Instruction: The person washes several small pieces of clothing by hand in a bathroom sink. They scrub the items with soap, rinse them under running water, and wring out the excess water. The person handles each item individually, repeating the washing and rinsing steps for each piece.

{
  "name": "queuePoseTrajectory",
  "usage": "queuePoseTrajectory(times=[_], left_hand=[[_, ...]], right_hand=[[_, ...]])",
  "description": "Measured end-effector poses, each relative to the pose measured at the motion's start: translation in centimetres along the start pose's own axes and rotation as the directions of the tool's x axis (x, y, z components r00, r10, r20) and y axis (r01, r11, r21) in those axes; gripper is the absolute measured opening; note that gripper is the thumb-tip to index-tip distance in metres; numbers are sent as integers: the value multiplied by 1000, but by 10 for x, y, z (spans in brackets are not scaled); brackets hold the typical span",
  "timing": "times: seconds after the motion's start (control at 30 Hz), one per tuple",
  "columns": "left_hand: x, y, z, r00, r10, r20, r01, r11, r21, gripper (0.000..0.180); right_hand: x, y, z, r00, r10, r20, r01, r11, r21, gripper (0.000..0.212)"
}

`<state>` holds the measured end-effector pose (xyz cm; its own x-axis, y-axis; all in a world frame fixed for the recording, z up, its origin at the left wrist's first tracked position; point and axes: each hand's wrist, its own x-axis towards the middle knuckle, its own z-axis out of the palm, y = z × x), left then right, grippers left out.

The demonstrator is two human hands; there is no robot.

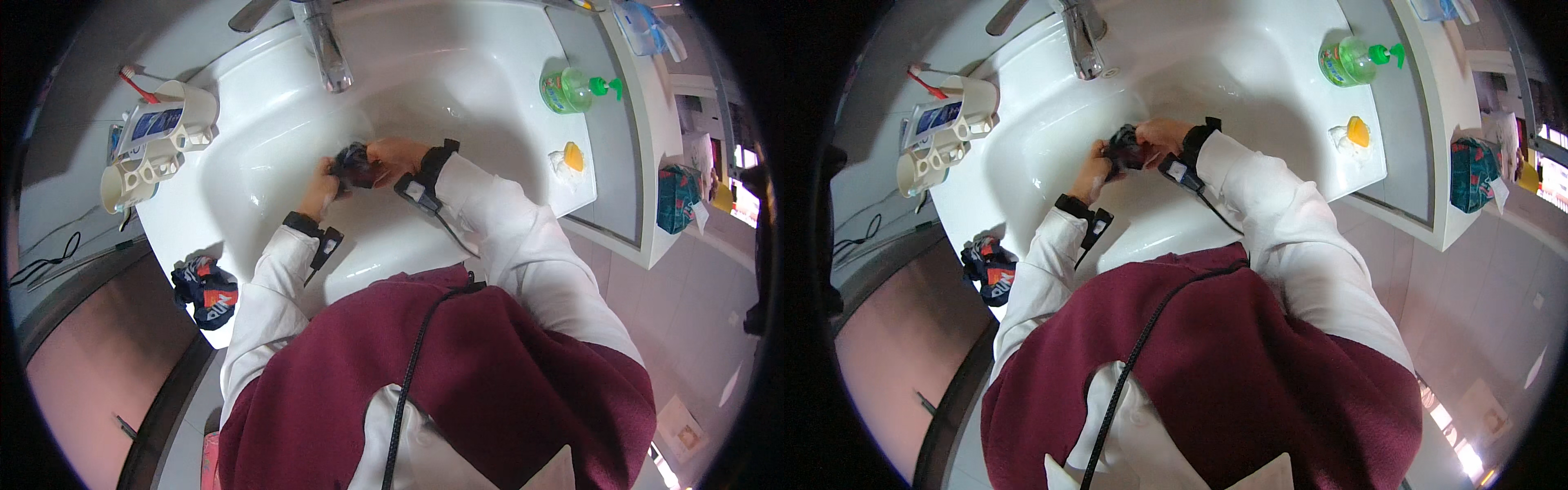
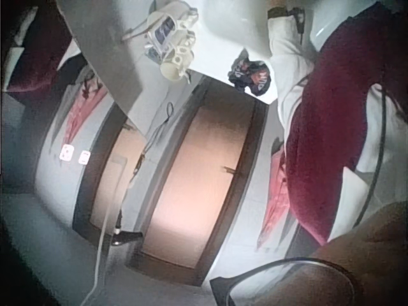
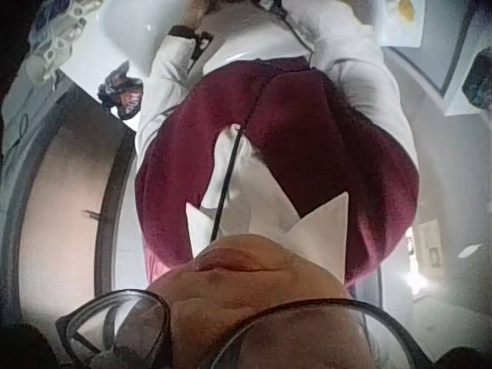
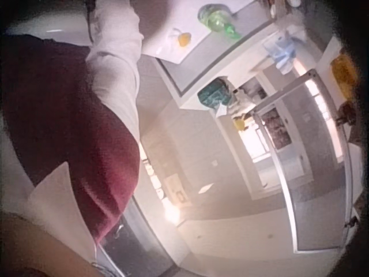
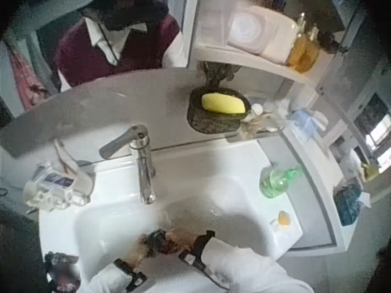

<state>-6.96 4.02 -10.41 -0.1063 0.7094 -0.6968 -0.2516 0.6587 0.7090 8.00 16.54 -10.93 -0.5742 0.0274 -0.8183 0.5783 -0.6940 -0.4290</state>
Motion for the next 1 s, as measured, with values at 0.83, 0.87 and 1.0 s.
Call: queuePoseTrajectory(times=[0.83,0.87,1.0], left_hand=[[-20,24,17,986,159,46,-121,884,-451,36],[-17,22,15,983,164,82,-124,923,-363,37],[-13,22,-2,954,-296,44,292,889,-353,51]], right_hand=[[-38,2,81,364,-927,-96,310,217,-925,32],[-31,2,67,450,-889,-89,223,209,-952,32],[-12,2,5,693,-712,-117,-107,59,-993,20]])
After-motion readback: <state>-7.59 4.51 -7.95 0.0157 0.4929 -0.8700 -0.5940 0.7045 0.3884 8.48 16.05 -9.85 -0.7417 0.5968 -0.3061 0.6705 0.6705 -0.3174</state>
